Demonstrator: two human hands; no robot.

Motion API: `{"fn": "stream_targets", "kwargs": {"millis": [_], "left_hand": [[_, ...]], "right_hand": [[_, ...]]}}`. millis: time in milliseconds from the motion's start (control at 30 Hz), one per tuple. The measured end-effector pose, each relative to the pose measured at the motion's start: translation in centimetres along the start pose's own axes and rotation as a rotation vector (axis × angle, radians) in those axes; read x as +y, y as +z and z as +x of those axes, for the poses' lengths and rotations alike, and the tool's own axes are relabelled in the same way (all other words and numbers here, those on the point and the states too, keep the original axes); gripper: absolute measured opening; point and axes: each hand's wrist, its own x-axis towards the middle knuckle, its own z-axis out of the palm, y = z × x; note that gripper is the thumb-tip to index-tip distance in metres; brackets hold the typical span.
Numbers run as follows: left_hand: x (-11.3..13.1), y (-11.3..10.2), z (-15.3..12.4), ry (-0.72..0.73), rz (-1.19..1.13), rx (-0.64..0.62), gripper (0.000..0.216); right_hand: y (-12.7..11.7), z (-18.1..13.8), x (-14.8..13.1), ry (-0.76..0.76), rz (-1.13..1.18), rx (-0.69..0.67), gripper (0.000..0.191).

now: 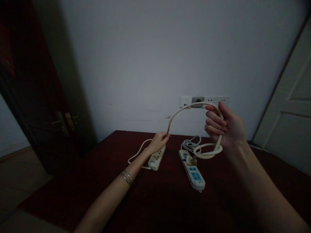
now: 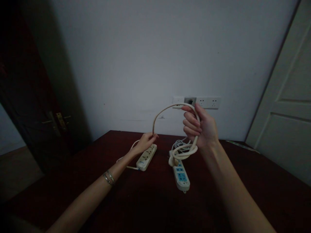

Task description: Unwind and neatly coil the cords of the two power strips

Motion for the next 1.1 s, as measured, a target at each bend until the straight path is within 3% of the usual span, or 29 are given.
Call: {"fn": "stream_targets", "kwargs": {"millis": [100, 333, 467, 567, 667, 767, 900, 1100], "left_hand": [[-1.2, -0.9, 0.2, 0.026, 0.174, -0.023, 0.026], [-3.8, -5.1, 0.3, -0.062, 0.355, -0.268, 0.031], [-2.9, -7.0, 0.3, -0.016, 0.548, -0.328, 0.031], [-0.6, -7.1, 0.4, 0.036, 0.746, -0.425, 0.029], [2.1, -6.2, 0.5, 0.090, 0.874, -0.543, 0.024], [4.7, -5.7, 0.6, 0.161, 0.891, -0.579, 0.023], [7.6, -6.2, 0.7, 0.241, 0.788, -0.488, 0.025], [9.4, -7.9, 1.2, 0.284, 0.575, -0.294, 0.037]], "right_hand": [[-0.8, -0.4, -1.5, -0.086, 0.017, 0.087, 0.034], [-5.2, 0.3, -4.6, -0.241, 0.036, 0.311, 0.045], [-5.9, 1.6, -3.5, -0.330, 0.034, 0.589, 0.046], [-4.8, 2.7, -1.0, -0.350, -0.053, 0.649, 0.036], [-3.2, 3.5, 1.9, -0.206, -0.183, 0.558, 0.028], [-1.8, 4.0, 4.5, 0.100, -0.380, 0.352, 0.022], [-0.5, 3.9, 5.9, 0.305, -0.603, 0.121, 0.019], [1.0, 2.8, 4.3, 0.456, -0.792, -0.208, 0.026]]}}
